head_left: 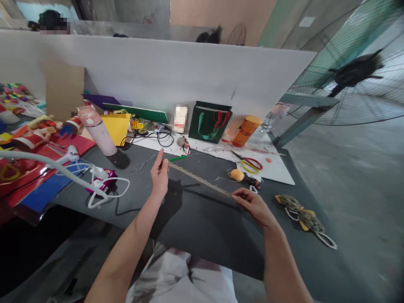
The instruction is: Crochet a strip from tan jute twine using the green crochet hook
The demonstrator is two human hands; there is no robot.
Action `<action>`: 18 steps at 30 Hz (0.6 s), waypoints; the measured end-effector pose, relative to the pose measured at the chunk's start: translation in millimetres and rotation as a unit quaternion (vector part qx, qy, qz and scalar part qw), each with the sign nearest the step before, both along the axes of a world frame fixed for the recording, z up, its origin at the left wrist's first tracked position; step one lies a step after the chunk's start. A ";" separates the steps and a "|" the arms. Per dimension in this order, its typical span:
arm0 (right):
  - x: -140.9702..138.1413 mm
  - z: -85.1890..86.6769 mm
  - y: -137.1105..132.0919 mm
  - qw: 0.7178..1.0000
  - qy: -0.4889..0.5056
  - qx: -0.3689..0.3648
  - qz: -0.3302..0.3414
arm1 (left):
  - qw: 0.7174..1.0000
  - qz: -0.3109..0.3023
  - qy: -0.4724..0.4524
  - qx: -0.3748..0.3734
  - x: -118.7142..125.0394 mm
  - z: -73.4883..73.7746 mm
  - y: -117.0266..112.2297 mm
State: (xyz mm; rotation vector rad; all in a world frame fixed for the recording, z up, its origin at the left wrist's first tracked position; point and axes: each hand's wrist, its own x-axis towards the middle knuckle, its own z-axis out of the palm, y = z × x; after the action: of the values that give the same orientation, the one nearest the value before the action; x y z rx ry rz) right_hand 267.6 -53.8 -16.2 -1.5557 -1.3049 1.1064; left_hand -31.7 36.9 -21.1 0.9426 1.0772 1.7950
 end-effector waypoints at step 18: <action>-109.5 -17.8 35.5 0.946 0.281 0.151 -0.051 | 0.968 -0.248 0.041 -0.019 64.7 -6.1 -27.7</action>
State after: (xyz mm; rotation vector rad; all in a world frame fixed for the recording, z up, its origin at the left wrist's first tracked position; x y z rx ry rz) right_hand 158.1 -18.2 -34.0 -0.9688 -0.9360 1.1148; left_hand 32.9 9.2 -27.2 1.1543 0.8269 1.3290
